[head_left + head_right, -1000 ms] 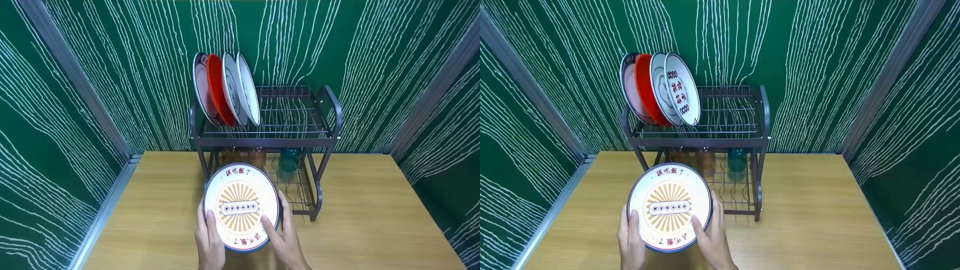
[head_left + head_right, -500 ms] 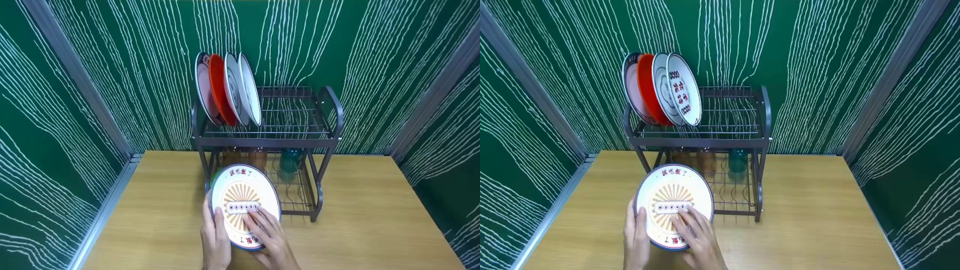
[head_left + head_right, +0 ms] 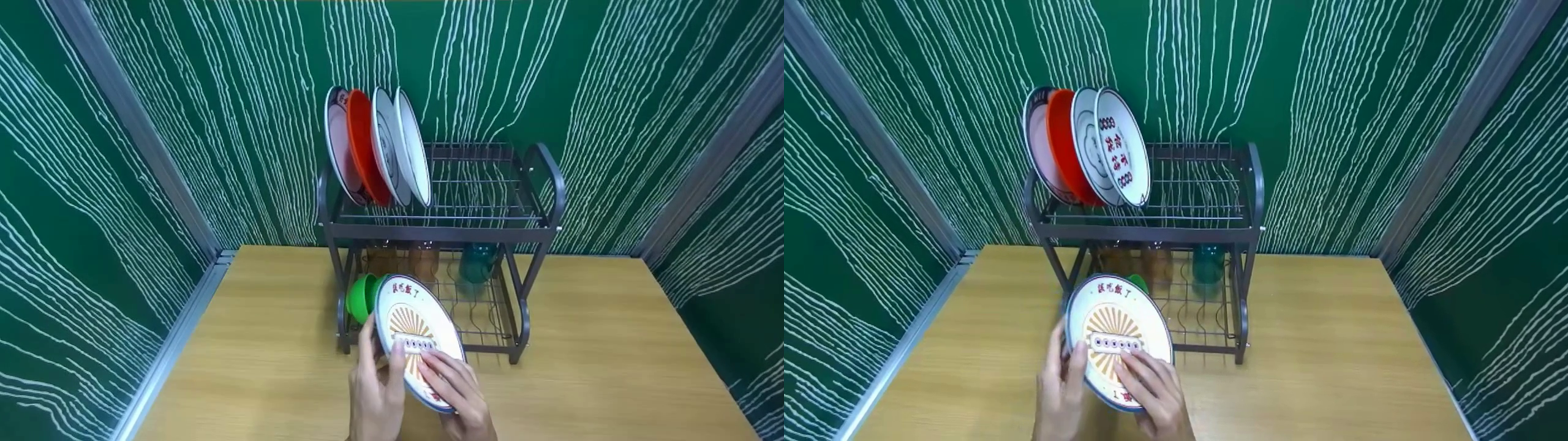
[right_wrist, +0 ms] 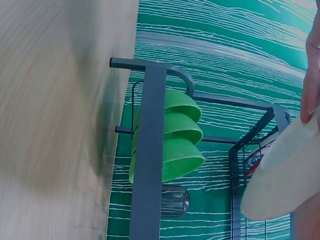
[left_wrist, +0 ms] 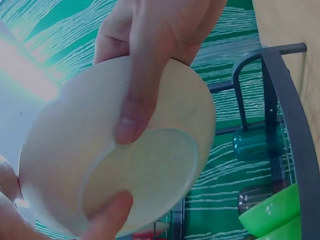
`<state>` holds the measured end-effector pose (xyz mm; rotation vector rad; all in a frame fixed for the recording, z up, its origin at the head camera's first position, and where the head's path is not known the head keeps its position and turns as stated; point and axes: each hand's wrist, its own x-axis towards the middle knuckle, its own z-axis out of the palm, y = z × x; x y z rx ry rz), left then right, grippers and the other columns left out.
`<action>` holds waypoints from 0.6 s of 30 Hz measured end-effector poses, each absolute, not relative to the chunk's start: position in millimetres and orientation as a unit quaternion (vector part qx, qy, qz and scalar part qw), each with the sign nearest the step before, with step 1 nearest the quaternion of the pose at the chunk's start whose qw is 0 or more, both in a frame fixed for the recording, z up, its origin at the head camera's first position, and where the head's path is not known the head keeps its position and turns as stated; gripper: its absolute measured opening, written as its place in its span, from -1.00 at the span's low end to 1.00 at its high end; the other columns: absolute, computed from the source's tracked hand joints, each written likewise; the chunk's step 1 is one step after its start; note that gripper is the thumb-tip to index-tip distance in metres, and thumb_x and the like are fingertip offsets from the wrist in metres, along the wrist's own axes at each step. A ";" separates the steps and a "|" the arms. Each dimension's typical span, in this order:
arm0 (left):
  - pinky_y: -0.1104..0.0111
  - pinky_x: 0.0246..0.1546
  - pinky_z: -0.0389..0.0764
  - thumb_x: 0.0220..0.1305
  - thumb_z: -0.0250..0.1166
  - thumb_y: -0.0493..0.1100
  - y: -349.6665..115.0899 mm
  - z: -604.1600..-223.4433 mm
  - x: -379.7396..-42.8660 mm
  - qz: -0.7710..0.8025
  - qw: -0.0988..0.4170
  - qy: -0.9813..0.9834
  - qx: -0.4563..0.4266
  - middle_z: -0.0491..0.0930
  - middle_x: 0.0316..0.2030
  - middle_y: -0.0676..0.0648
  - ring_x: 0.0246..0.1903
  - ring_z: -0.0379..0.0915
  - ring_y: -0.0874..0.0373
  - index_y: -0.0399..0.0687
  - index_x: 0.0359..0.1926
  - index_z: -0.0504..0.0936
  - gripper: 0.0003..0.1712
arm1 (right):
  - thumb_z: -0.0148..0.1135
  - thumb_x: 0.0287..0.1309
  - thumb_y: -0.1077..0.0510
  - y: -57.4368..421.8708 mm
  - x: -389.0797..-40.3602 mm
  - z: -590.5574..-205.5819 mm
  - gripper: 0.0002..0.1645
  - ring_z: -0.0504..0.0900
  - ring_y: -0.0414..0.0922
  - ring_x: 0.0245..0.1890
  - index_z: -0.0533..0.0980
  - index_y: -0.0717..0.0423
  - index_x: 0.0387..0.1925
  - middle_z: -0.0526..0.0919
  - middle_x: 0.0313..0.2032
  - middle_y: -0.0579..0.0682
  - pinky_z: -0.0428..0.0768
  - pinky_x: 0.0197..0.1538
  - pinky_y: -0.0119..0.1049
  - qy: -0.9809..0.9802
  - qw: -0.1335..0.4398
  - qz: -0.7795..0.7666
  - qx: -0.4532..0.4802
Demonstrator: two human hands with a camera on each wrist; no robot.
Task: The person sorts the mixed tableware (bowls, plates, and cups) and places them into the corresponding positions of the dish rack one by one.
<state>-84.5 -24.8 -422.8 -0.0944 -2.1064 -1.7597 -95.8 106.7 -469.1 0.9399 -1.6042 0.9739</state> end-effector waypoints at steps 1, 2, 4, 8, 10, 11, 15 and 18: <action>0.41 -0.25 0.62 0.36 0.14 -0.04 -23.6 -422.4 -84.3 -0.626 0.196 -0.754 -0.036 0.54 0.03 -0.19 -0.13 0.58 0.16 -0.06 0.37 0.19 -0.37 | 0.13 0.22 0.30 107.1 -96.4 -468.6 -0.73 0.56 0.22 -0.09 0.58 0.50 -0.20 0.62 -0.12 0.36 0.43 0.08 -0.11 -0.654 0.502 0.407 0.393; 0.40 -0.19 0.61 0.35 0.14 -0.02 -22.6 -421.9 -84.2 -0.623 0.194 -0.757 -0.036 0.51 0.08 -0.17 -0.08 0.55 0.17 -0.06 0.37 0.19 -0.36 | 0.13 0.23 0.30 107.6 -97.2 -468.8 -0.73 0.56 0.22 -0.10 0.58 0.51 -0.21 0.61 -0.13 0.37 0.44 0.07 -0.10 -0.646 0.504 0.412 0.398; 0.38 -0.08 0.57 0.34 0.15 -0.01 -21.0 -420.4 -84.1 -0.616 0.191 -0.764 -0.032 0.44 0.16 -0.12 -0.01 0.49 0.17 -0.08 0.37 0.19 -0.34 | 0.13 0.24 0.30 108.7 -98.0 -470.5 -0.73 0.56 0.23 -0.10 0.57 0.53 -0.21 0.61 -0.13 0.39 0.45 0.07 -0.10 -0.636 0.503 0.424 0.403; 0.31 0.01 0.52 0.34 0.13 0.01 -18.3 -418.8 -84.2 -0.604 0.180 -0.776 -0.027 0.33 0.19 -0.02 0.05 0.39 0.19 -0.06 0.39 0.16 -0.32 | 0.13 0.24 0.31 110.9 -96.6 -474.7 -0.72 0.55 0.24 -0.08 0.55 0.57 -0.20 0.59 -0.12 0.41 0.45 0.10 -0.11 -0.627 0.486 0.452 0.408; 0.27 0.03 0.51 0.35 0.11 0.01 -17.6 -419.7 -84.9 -0.607 0.174 -0.775 -0.033 0.32 0.16 0.04 0.07 0.36 0.19 0.01 0.40 0.15 -0.34 | 0.14 0.23 0.33 112.4 -95.6 -477.3 -0.71 0.55 0.23 -0.04 0.54 0.59 -0.20 0.59 -0.11 0.42 0.44 0.13 -0.14 -0.627 0.475 0.466 0.405; 0.25 0.04 0.49 0.36 0.09 0.01 -17.3 -420.4 -85.5 -0.609 0.171 -0.773 -0.036 0.31 0.16 0.05 0.08 0.33 0.19 0.05 0.41 0.14 -0.35 | 0.15 0.22 0.34 113.0 -95.4 -478.6 -0.72 0.54 0.23 -0.03 0.53 0.60 -0.19 0.58 -0.10 0.42 0.44 0.15 -0.14 -0.624 0.470 0.476 0.404; 0.18 0.07 0.45 0.38 0.05 0.04 -16.7 -423.2 -88.9 -0.614 0.169 -0.769 -0.048 0.30 0.16 0.12 0.11 0.28 0.21 0.19 0.39 0.16 -0.40 | 0.19 0.14 0.42 114.5 -93.9 -484.4 -0.72 0.53 0.22 0.02 0.50 0.63 -0.15 0.56 -0.08 0.44 0.43 0.19 -0.17 -0.616 0.450 0.513 0.394; 0.11 0.14 0.38 0.38 0.07 0.05 -15.7 -424.6 -92.1 -0.611 0.177 -0.770 -0.053 0.31 0.16 0.12 0.12 0.27 0.21 0.20 0.36 0.20 -0.44 | 0.21 0.11 0.45 115.0 -91.8 -488.2 -0.71 0.54 0.18 0.03 0.50 0.63 -0.15 0.57 -0.08 0.43 0.45 0.18 -0.20 -0.612 0.444 0.534 0.379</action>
